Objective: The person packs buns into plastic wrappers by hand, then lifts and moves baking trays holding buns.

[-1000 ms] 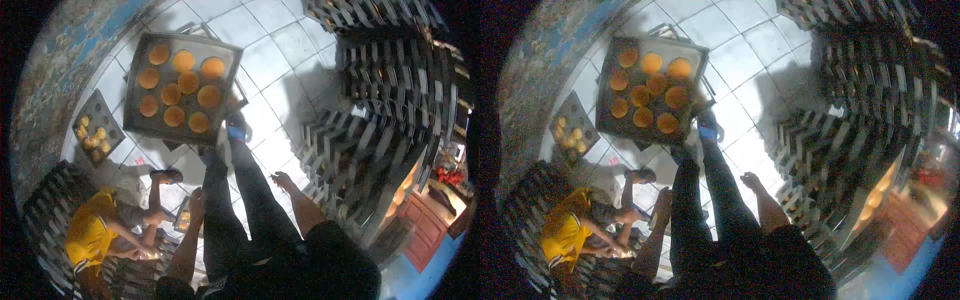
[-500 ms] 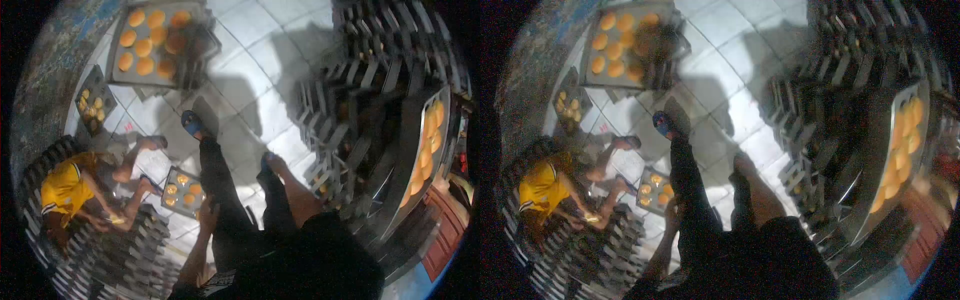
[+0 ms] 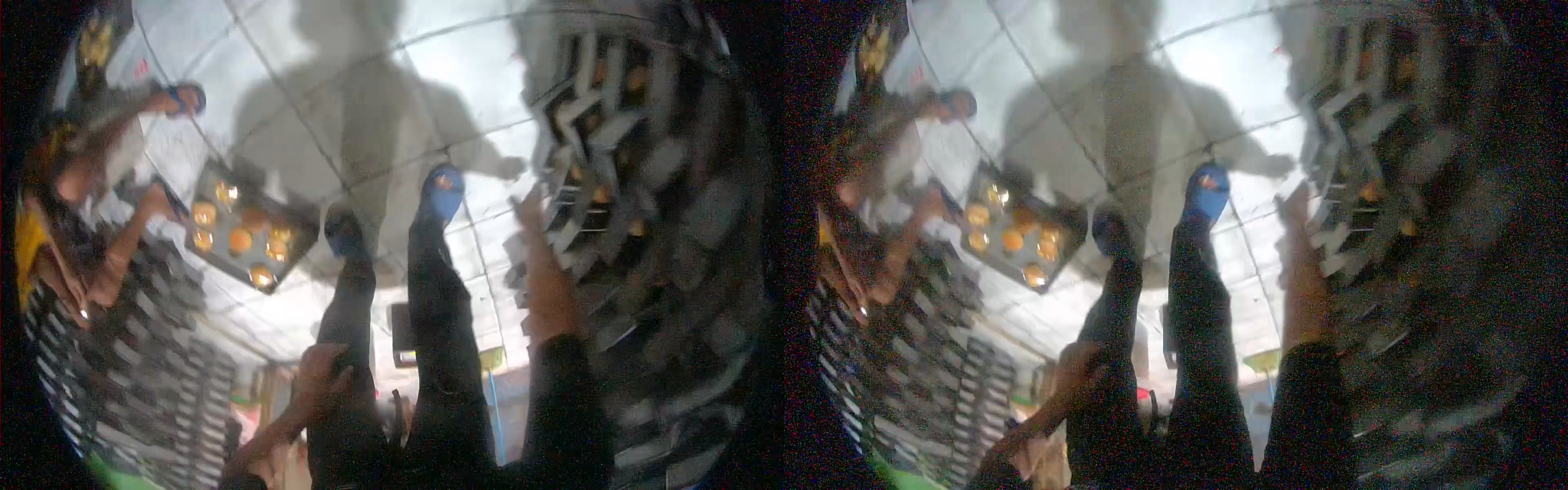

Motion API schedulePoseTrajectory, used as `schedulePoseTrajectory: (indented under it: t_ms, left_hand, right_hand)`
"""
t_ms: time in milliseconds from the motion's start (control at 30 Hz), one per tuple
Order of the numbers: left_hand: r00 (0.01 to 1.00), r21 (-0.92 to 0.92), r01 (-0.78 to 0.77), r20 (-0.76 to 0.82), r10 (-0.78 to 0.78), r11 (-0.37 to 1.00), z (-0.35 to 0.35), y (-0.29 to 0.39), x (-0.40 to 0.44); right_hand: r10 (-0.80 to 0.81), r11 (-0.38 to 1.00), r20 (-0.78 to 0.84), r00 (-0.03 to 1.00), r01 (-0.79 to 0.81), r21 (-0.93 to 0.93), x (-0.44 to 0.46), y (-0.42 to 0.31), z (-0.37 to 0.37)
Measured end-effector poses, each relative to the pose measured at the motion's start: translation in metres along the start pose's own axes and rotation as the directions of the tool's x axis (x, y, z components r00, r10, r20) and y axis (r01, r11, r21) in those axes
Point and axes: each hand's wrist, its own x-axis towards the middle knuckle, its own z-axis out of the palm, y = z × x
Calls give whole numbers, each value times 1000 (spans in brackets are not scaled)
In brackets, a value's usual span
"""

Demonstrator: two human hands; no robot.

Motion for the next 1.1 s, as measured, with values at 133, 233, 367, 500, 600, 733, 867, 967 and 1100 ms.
schedulePoseTrajectory:
  t_ms: [133, 233, 367, 500, 600, 733, 867, 967, 1100]
  left_hand:
    - [988, 107, -23, 155, 6, 994, 18, -87, -18]
    - [990, 69, -76, 122, 67, 995, 19, -102, -24]
    - [995, -169, -93, -64, 83, 981, 33, -121, -33]
    - [997, -155, -79, -11, 78, 985, 24, -135, -29]
    - [995, -148, -86, 31, 91, 985, 17, -137, -31]
    - [990, -134, -113, 71, 123, 985, 6, -140, -37]
    - [982, -150, -141, 104, 158, 978, 5, -138, -47]
    - [976, -179, -152, 130, 177, 972, 7, -140, -57]
    - [970, -138, -186, 133, 204, 973, 28, -157, -73]
  right_hand:
    - [-82, 962, -222, 972, 19, -272, 60, 45, 36]
    - [-214, 895, -291, 933, 68, -442, 98, 78, 42]
    - [-200, 929, -282, 938, 90, -359, 124, 64, 32]
    - [-237, 927, -346, 908, 105, -360, 132, 22, 26]
    - [-252, 932, -370, 894, 121, -342, 136, -15, 25]
    - [-291, 935, -388, 874, 174, -308, 144, -79, 21]
    - [-381, 915, -391, 838, 280, -291, 146, -143, 25]
    - [-465, 882, -372, 803, 383, -274, 146, -198, 40]
    - [-638, 744, -286, 715, 476, -469, 155, -242, 83]
